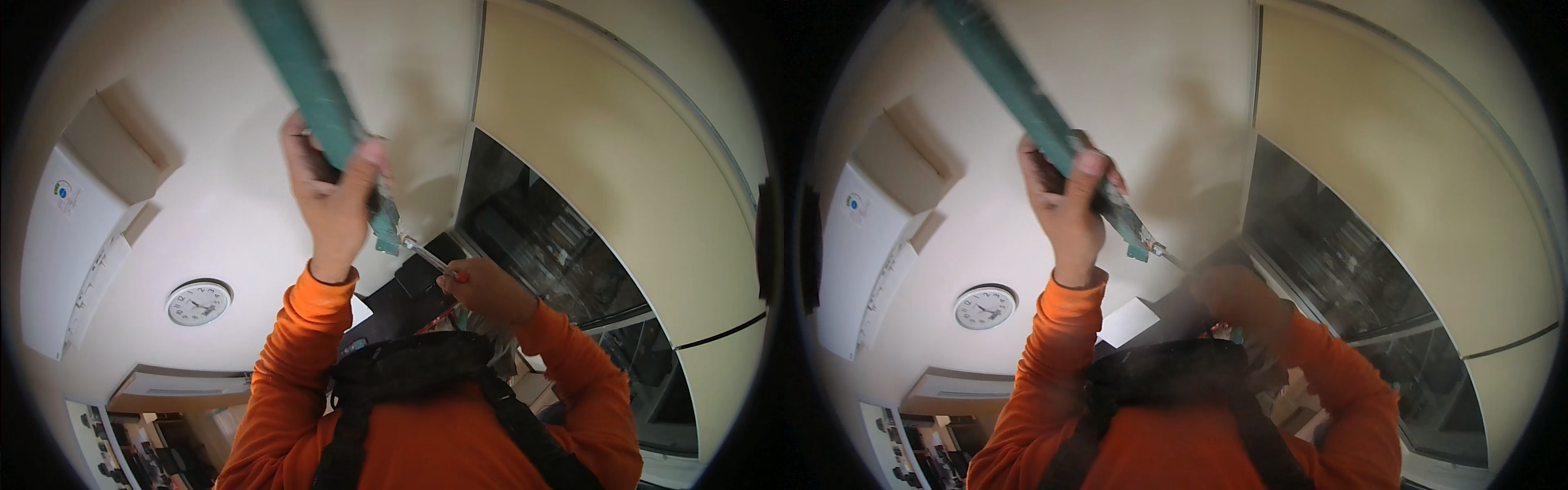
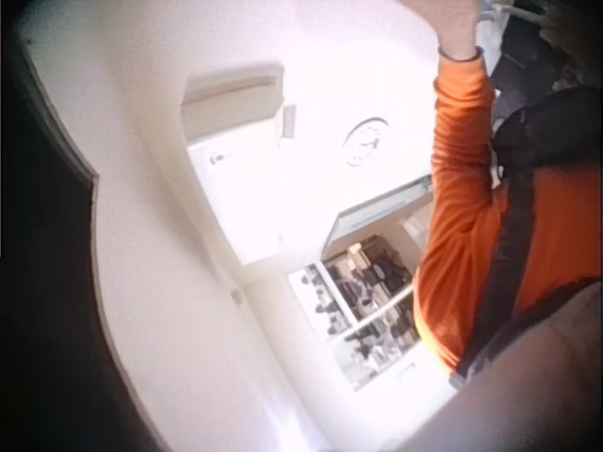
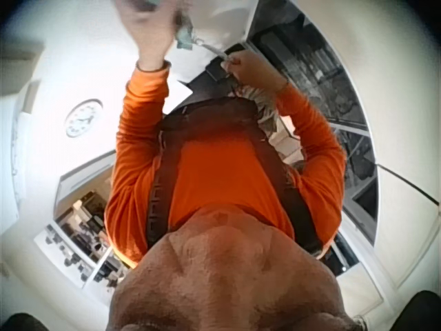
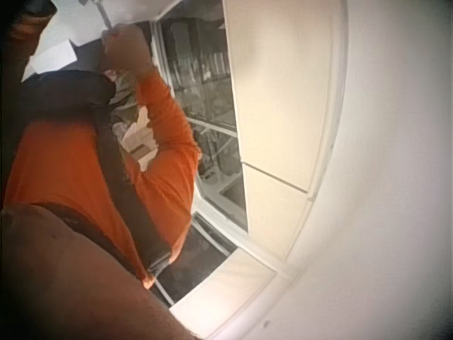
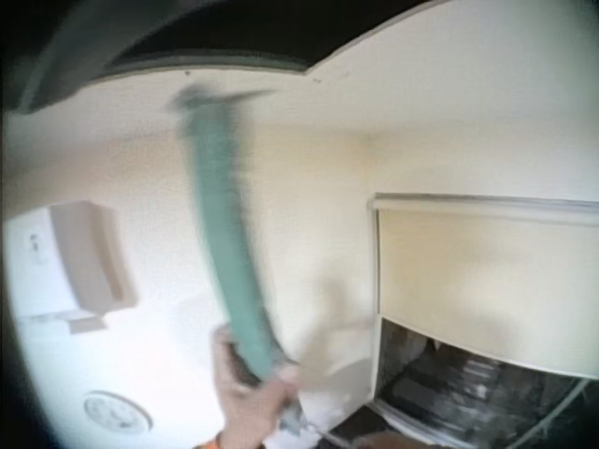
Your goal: The person uses tin snips to cut and trim a green metal trim piece. They repeatedly position the trim against the ceiling and cut sections to fit the opening, then place the trimmed piece into the ceiling gap.
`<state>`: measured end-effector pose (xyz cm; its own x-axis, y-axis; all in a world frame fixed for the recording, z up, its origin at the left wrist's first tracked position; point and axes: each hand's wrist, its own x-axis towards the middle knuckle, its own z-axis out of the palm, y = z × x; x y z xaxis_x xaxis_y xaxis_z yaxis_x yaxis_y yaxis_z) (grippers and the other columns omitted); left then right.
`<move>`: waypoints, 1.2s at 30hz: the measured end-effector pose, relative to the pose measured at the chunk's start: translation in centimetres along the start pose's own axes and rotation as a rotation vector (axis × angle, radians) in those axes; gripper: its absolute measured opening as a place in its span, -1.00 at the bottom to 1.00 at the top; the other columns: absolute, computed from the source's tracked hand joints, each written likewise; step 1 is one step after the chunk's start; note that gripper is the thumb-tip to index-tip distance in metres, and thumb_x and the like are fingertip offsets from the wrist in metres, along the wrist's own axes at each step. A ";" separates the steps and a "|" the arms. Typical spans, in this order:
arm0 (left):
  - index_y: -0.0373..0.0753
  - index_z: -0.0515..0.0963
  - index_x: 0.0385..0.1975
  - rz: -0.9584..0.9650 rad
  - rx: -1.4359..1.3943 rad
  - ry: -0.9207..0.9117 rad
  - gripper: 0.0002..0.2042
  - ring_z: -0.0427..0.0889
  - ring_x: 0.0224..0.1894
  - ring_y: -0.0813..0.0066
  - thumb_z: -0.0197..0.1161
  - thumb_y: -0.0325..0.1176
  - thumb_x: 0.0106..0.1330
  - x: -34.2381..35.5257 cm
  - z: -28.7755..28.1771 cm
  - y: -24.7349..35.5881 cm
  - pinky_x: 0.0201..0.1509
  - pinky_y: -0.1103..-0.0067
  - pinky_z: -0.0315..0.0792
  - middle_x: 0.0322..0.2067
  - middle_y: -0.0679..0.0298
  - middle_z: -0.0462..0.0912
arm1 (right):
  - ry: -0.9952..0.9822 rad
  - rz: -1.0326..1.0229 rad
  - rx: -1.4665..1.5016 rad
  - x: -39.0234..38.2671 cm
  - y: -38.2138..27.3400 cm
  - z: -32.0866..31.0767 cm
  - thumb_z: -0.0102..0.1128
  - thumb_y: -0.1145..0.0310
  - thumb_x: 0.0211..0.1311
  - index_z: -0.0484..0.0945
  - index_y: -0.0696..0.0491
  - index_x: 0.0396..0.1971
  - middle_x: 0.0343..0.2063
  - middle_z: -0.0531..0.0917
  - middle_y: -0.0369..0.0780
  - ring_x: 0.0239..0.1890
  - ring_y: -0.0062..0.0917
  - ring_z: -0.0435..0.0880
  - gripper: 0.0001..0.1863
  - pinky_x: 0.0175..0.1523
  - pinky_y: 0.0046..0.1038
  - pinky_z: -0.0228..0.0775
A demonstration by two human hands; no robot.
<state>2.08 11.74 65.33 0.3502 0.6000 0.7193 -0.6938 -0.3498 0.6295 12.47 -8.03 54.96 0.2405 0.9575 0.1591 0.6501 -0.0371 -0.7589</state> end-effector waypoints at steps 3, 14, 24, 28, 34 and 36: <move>-0.28 0.30 0.15 0.085 0.245 -0.279 -0.41 0.57 -0.28 0.55 0.49 -0.60 0.18 -1.7 1.2 -0.4 -0.17 0.59 0.50 -0.19 0.22 0.54 | -0.162 -0.001 0.125 1.6 1.2 -0.1 0.25 0.19 0.44 0.62 0.13 -0.44 -0.65 0.55 -0.32 -0.61 -0.61 0.51 -0.67 -0.43 -0.43 0.35; -0.31 0.35 0.15 -0.006 0.123 -0.107 -0.48 0.70 -0.25 0.47 0.49 -0.44 0.28 -1.9 -2.6 -1.2 -0.20 0.54 0.58 -0.14 0.18 0.65 | -0.363 0.033 0.062 3.0 4.4 1.9 0.27 0.20 0.38 0.62 0.11 -0.19 -0.41 0.63 -0.27 -0.37 -0.45 0.63 -0.74 -0.24 -0.36 0.47; -0.22 0.36 -0.03 -0.274 -0.061 0.329 -0.66 0.59 -0.53 0.44 0.38 -0.25 0.43 -2.4 -6.7 -0.2 -0.45 0.46 0.58 -0.40 0.25 0.54 | 0.225 0.215 0.321 -0.1 5.7 7.8 0.29 0.22 0.33 0.59 0.13 -0.11 -0.25 0.68 -0.09 -0.19 -0.20 0.69 -0.70 -0.04 -0.27 0.52; -0.25 0.35 -0.03 -0.311 -0.152 0.437 -0.65 0.56 -0.60 0.43 0.32 -0.18 0.48 -2.6 -6.8 0.8 -0.54 0.49 0.56 -0.48 0.27 0.49 | 0.260 0.245 0.501 0.4 8.6 10.3 0.24 0.29 0.39 0.57 0.05 -0.16 -0.45 0.56 -0.38 -0.39 -0.62 0.54 -0.84 -0.24 -0.47 0.44; -0.29 0.31 0.28 -0.394 -0.429 0.325 -0.39 0.63 -0.46 0.38 -0.06 0.18 0.58 -3.9 -6.2 0.4 -0.37 0.45 0.60 -0.36 0.19 0.58 | 0.271 0.176 0.008 -0.5 17.7 14.2 0.27 0.32 0.35 0.59 0.11 0.03 -0.17 0.67 -0.13 -0.16 -0.41 0.65 -0.69 -0.03 -0.31 0.50; -0.35 0.25 0.38 -0.335 -0.299 0.216 -0.27 0.59 -0.42 0.41 -0.18 0.26 0.58 -3.6 -4.9 1.4 -0.32 0.48 0.54 -0.36 0.20 0.54 | 0.289 0.217 -0.172 -1.0 21.2 15.5 0.28 0.32 0.34 0.60 0.13 0.09 -0.08 0.71 -0.05 -0.08 -0.35 0.68 -0.63 0.04 -0.25 0.52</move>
<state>-3.29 12.59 62.17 0.4679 0.7906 0.3950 -0.7269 0.0901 0.6808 14.82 -5.37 28.90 0.5625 0.8032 0.1961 0.6672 -0.3009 -0.6813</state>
